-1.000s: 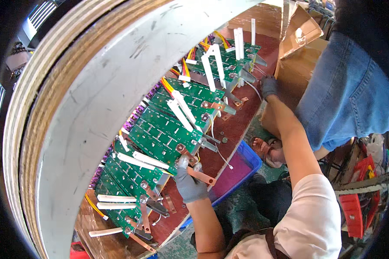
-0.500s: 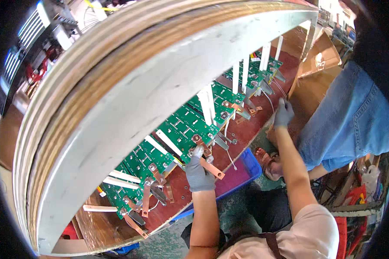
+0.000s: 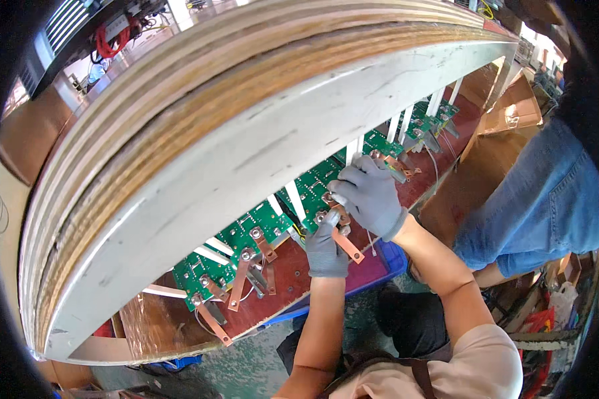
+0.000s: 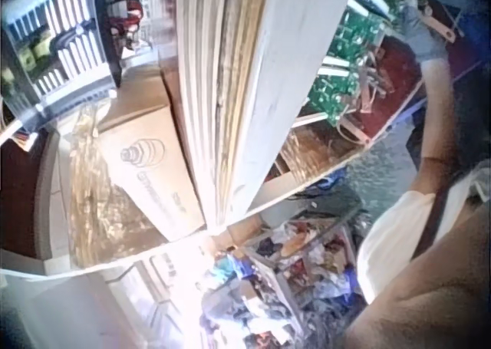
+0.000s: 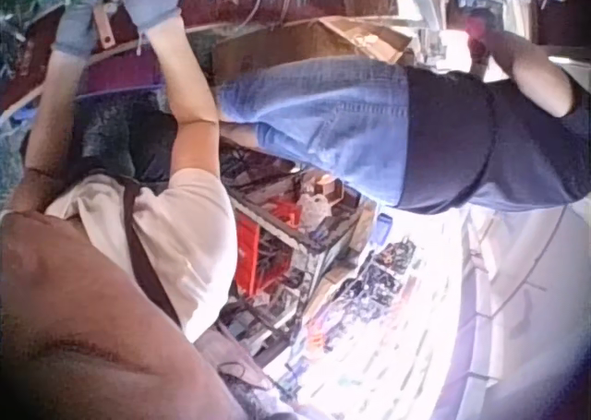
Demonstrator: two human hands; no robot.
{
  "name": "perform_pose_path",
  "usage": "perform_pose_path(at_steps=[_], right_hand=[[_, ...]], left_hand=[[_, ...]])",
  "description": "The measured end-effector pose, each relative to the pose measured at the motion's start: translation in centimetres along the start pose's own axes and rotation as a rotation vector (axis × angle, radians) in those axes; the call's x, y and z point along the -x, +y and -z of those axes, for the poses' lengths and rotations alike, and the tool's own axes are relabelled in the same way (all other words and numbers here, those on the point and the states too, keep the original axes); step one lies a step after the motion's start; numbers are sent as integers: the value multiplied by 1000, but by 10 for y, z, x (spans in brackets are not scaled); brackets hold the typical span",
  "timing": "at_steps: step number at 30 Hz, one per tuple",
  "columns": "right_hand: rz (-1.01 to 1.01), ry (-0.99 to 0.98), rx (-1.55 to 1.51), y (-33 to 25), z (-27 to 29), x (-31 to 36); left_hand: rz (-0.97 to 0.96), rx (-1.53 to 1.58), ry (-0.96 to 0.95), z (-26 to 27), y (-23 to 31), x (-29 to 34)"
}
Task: The person attaches wiring, connectors, and copper components to a circuit board on a shelf, using pliers and a screwdriver.
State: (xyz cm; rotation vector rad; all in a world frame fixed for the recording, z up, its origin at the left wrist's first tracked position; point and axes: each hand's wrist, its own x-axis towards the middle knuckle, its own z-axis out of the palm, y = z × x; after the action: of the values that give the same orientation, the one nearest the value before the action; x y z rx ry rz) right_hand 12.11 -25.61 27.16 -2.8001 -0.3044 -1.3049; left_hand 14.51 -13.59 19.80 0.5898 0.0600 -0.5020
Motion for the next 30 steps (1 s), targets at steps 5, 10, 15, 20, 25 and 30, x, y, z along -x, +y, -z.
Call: perform_pose_path(at_steps=[5,10,15,20,25,30], right_hand=[[36,-183,-12,-5,-8,-6],[-37,-383,-43,-6,-11,-14],[-27,-413,-155,-3,-19,-19],[37,-421,-107,-3,-12,-21],[166,-494,-8,-3,-9,-31],[276,-521,-25,-3,-2,-38]], left_hand=[[-11,-30,8,6,0,-2],[-12,31,2,10,-4,-7],[42,-52,116,12,-3,-8],[12,4,83,0,-2,-1],[5,24,24,4,-2,0],[2,35,19,4,-1,1]])
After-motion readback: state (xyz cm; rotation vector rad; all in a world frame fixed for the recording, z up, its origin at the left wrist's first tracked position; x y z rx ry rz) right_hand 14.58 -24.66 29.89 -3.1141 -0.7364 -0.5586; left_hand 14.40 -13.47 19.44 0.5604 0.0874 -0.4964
